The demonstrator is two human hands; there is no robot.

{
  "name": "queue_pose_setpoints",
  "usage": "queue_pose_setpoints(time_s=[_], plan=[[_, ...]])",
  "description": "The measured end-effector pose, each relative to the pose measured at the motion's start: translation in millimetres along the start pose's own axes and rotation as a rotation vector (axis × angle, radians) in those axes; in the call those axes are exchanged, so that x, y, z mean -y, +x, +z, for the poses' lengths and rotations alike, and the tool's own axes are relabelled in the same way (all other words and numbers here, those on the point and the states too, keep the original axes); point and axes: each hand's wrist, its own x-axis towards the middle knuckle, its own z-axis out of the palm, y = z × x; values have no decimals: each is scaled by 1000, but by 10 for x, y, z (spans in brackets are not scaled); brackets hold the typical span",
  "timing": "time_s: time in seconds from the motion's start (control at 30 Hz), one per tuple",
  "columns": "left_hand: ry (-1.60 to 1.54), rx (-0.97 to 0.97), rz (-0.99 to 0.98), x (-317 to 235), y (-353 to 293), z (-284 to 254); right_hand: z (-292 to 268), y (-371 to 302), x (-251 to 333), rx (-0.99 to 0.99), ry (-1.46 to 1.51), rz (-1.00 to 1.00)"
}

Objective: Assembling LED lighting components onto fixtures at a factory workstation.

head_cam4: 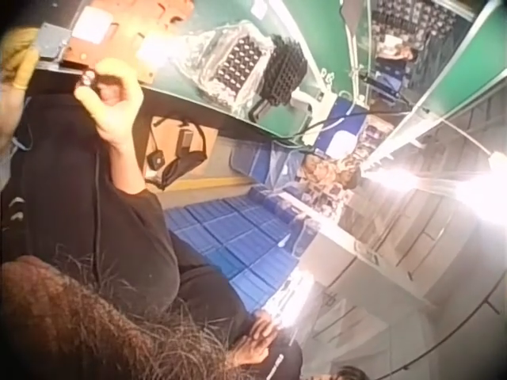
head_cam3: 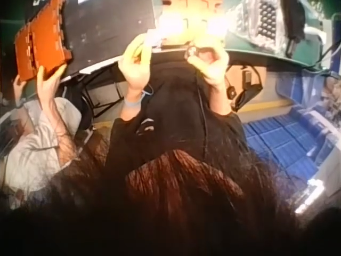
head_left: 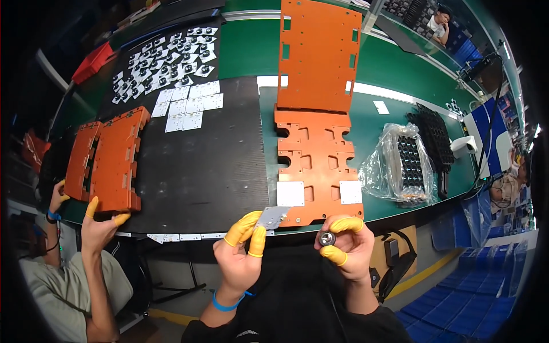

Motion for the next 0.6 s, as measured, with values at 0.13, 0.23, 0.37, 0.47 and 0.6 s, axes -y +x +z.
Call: queue_pose_setpoints(time_s=[0.13, 0.23, 0.37, 0.47, 0.6], plan=[[-25, 48, 36, -14, -46, 71, 15, -22, -29, 44, -80, -32], [10, 78, 41, -37, -70, 83, 56, -34, -31, 63, -152, 35], [18, 113, 49, -65, -95, 112, 96, -88, -117, 63, -196, -39], [41, 142, 92, -46, -117, 121, 108, -117, -208, 49, -424, -212], [56, 192, 121, -73, -130, 124, 173, -91, -183, 34, -507, -291]])
